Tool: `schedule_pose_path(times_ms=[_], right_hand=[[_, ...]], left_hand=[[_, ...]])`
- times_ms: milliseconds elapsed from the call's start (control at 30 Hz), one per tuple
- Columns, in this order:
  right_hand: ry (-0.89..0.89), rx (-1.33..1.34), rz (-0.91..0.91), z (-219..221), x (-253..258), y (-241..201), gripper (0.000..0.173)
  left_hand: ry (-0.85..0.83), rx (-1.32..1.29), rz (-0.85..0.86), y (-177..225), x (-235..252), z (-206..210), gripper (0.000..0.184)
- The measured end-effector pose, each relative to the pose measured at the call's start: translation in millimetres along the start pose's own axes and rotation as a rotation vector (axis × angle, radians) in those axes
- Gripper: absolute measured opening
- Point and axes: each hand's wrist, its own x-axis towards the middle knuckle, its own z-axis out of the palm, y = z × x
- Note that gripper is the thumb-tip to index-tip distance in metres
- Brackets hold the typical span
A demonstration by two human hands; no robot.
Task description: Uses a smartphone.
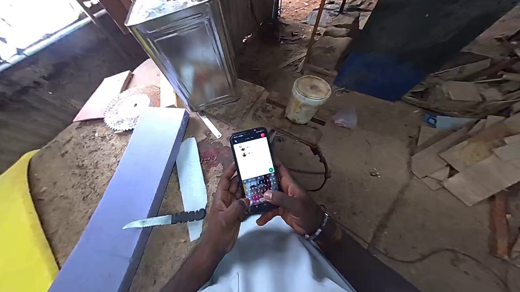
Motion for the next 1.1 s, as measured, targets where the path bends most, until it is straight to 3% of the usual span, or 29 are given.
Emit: schedule_pose_path(times_ms=[500,833,1000,1100], right_hand=[[-0.1,0.001,0.072,92.5,-68.8,83.3,0.072],[-0.012,0.011,0.059,132.9,-141.2,137.5,0.068],[0.071,0.039,0.058,142.4,-165.8,150.3,0.067],[0.128,0.007,-0.011,138.5,-175.6,148.9,0.061]], left_hand=[[0.12,-0.06,0.049,16.4,-157.8,-29.9,0.078],[0.024,-0.204,-0.076,13.0,-240.6,-44.5,0.069],[-0.02,-0.035,-0.174,22.6,-255.6,-51.8,0.065],[0.073,0.158,-0.12,38.9,-257.7,-65.7,0.052]])
